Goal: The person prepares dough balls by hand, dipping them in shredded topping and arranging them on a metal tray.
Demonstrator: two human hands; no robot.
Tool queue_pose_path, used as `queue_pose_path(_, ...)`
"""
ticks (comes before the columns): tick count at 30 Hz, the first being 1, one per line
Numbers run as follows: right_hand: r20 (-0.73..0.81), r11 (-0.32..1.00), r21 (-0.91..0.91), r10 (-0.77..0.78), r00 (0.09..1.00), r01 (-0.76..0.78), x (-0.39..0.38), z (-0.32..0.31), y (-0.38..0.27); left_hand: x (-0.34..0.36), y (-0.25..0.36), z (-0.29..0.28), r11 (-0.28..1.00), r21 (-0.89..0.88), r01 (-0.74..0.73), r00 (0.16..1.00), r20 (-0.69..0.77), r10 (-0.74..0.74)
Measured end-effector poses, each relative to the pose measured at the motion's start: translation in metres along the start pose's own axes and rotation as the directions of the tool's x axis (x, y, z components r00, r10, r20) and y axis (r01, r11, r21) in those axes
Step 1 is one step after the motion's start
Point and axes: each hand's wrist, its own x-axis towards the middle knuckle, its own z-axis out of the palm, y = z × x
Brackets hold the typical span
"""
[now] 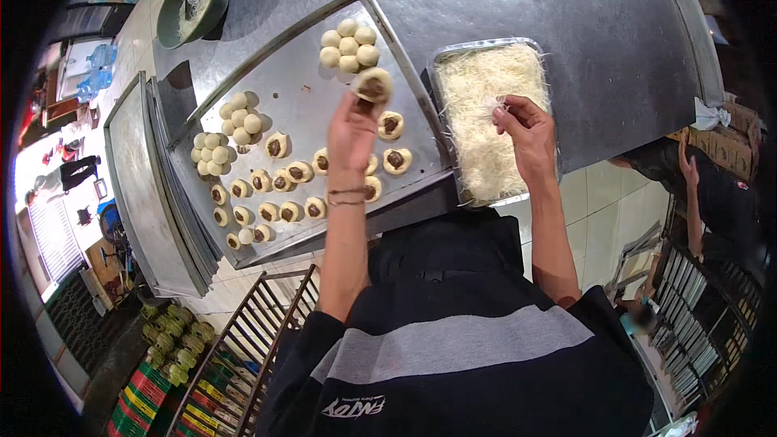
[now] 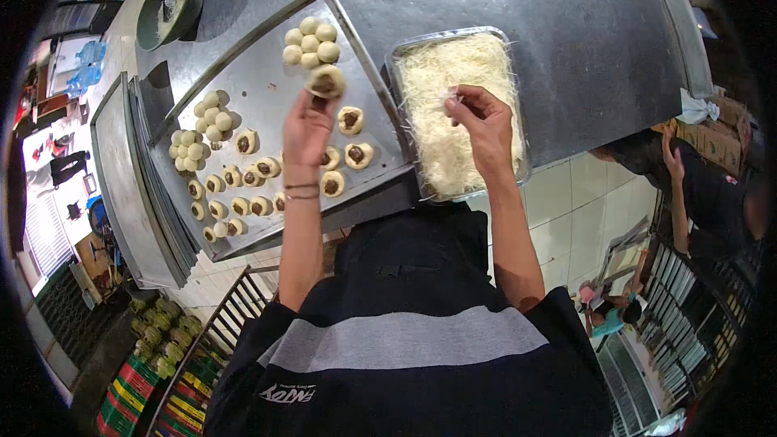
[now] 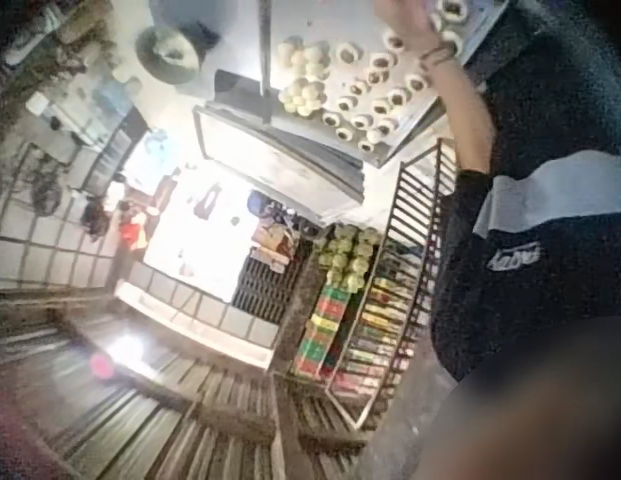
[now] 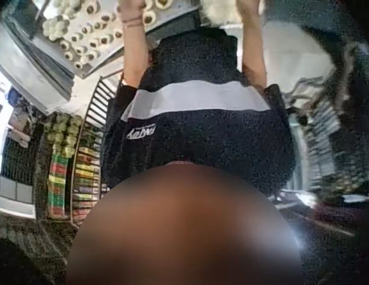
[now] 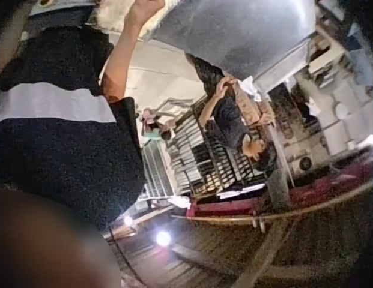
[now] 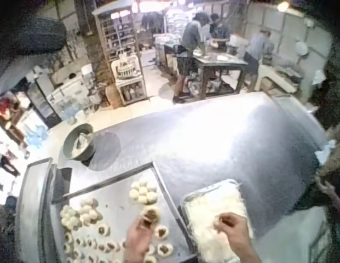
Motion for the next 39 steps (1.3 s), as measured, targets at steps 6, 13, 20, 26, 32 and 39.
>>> queue_pose_path(6, 0.177, 0.804, -0.453, -0.342, 0.923, 0.384, -0.003, 0.052, 0.009, -0.045, -0.068, 0.028, 0.978, 0.181, 0.106, 0.993, 0.029, -0.114)
queue_pose_path(13, 0.403, 0.534, -0.639, -0.380, 0.832, 0.553, -0.029, 0.069, 0.024, -0.048, -0.083, 0.046, 0.951, 0.310, 0.015, 1.000, 0.006, -0.017)
queue_pose_path(20, 0.386, 0.770, -0.488, -0.234, 0.893, 0.412, -0.013, 0.061, 0.008, -0.043, -0.071, 0.042, 0.822, 0.568, -0.036, 0.999, -0.009, 0.049)
queue_pose_path(26, 0.269, 0.878, -0.399, -0.162, 0.949, 0.264, 0.008, 0.056, 0.015, -0.053, -0.060, 0.066, 0.789, 0.613, 0.036, 0.991, 0.082, -0.109)
queue_pose_path(32, 0.399, 0.867, -0.378, -0.164, 0.902, 0.325, -0.006, 0.065, -0.006, -0.047, -0.071, 0.049, 0.922, 0.387, -0.026, 1.000, 0.026, 0.018)
queue_pose_path(39, 0.403, 0.915, -0.286, -0.154, 0.902, 0.284, -0.004, 0.062, -0.009, -0.066, -0.062, 0.079, 0.800, 0.564, -0.205, 0.963, 0.264, 0.061)
